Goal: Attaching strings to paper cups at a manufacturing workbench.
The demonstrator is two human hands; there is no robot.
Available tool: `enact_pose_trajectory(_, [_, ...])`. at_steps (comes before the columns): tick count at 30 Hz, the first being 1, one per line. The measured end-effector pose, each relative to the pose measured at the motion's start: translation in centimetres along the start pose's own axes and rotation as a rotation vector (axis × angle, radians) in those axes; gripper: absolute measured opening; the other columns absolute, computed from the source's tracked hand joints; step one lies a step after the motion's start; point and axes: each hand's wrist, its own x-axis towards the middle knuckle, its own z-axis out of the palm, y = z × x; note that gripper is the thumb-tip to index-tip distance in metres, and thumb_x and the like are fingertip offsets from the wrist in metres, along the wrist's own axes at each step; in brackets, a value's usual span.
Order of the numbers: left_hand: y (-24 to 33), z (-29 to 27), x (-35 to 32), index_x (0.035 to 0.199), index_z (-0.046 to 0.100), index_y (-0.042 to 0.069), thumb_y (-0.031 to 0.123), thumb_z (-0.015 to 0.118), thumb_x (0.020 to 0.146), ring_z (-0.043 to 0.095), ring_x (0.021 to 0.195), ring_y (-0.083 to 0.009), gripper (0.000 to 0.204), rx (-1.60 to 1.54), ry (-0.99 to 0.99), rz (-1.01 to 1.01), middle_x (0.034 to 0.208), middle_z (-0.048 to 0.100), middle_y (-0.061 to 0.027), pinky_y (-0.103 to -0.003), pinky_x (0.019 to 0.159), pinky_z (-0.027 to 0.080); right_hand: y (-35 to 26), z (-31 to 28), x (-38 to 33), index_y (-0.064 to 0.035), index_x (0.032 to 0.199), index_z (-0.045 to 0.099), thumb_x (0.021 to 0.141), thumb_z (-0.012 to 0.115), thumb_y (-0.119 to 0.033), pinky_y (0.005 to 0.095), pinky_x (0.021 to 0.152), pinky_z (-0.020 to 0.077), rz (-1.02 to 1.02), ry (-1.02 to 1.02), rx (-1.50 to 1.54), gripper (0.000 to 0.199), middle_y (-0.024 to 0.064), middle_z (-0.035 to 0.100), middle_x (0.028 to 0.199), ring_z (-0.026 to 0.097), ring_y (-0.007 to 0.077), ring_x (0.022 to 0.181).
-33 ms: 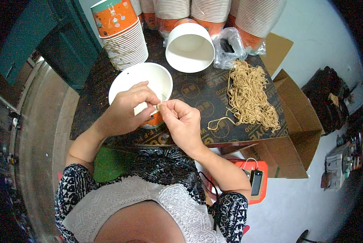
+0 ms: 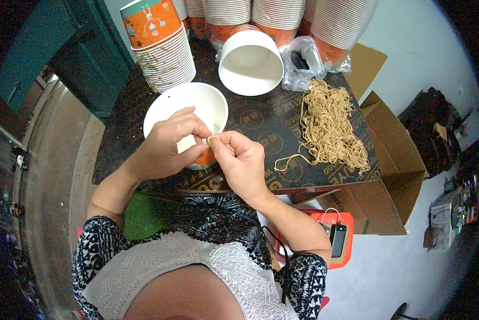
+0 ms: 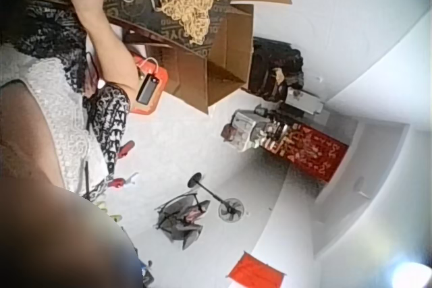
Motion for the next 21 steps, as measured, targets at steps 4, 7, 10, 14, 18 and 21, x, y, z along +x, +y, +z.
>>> enact_pose_trajectory(4, [-0.1, 0.5, -0.2, 0.089, 0.062, 0.004, -0.002, 0.068, 0.079, 0.066, 0.076, -0.0230, 0.014, 0.045, 0.032, 0.005, 0.078, 0.064, -0.0072, -0.053, 0.110, 0.036, -0.1, -0.5, -0.1, 0.0047, 0.096, 0.068, 0.096, 0.061, -0.007, 0.0168, 0.058, 0.0409, -0.005, -0.029, -0.030, 0.014, -0.0038, 0.065, 0.079, 0.052, -0.0004, 0.068])
enact_pose_trajectory(7, [-0.4, 0.6, -0.3, 0.086, 0.062, 0.005, -0.002, 0.069, 0.079, 0.066, 0.075, -0.0218, 0.012, 0.120, 0.041, 0.044, 0.077, 0.064, -0.0044, -0.052, 0.109, 0.037, -0.4, -1.0, -0.4, 0.0042, 0.096, 0.068, 0.094, 0.063, -0.007, 0.0185, 0.058, 0.0431, 0.016, -0.042, -0.145, 0.013, -0.0018, 0.066, 0.077, 0.055, 0.0008, 0.067])
enact_pose_trajectory(10, [-0.6, 0.6, -0.4, 0.081, 0.058, 0.007, 0.005, 0.067, 0.081, 0.063, 0.075, -0.0226, 0.009, 0.061, 0.035, 0.033, 0.076, 0.062, -0.0033, -0.053, 0.106, 0.037, -1.3, -1.5, -1.2, 0.0028, 0.097, 0.069, 0.093, 0.064, -0.007, 0.0222, 0.056, 0.0453, -0.052, -0.014, -0.364, 0.012, 0.0025, 0.067, 0.074, 0.058, 0.0038, 0.064])
enact_pose_trajectory(14, [-0.3, 0.0, -0.3, 0.078, 0.056, 0.005, 0.002, 0.063, 0.081, 0.061, 0.071, -0.0223, 0.008, -0.048, 0.005, -0.024, 0.071, 0.060, -0.0040, -0.048, 0.100, 0.040, -2.1, -2.7, -1.8, 0.0003, 0.096, 0.068, 0.089, 0.065, -0.004, 0.0299, 0.053, 0.0480, -0.336, -0.005, -0.662, 0.008, 0.0108, 0.064, 0.067, 0.063, 0.0166, 0.057])
enact_pose_trajectory(18, [-0.8, -0.4, -0.4, 0.073, 0.054, 0.004, 0.000, 0.060, 0.080, 0.059, 0.066, -0.0235, 0.009, -0.091, -0.016, -0.100, 0.068, 0.058, -0.0068, -0.037, 0.077, 0.048, -1.6, -4.0, -3.0, -0.0018, 0.088, 0.065, 0.084, 0.066, 0.000, 0.0338, 0.050, 0.0470, -0.484, -0.015, -0.862, 0.005, 0.0112, 0.060, 0.062, 0.061, 0.0252, 0.053])
enact_pose_trajectory(21, [-0.7, -0.3, -0.5, 0.077, 0.058, 0.001, -0.002, 0.062, 0.081, 0.059, 0.072, -0.0166, 0.006, -0.108, -0.062, -0.231, 0.073, 0.061, -0.0064, -0.032, 0.084, 0.048, -0.5, -4.7, -3.7, -0.0019, 0.084, 0.063, 0.080, 0.066, 0.003, 0.0355, 0.049, 0.0468, -0.596, -0.052, -0.967, 0.007, 0.0119, 0.058, 0.061, 0.060, 0.0282, 0.052])
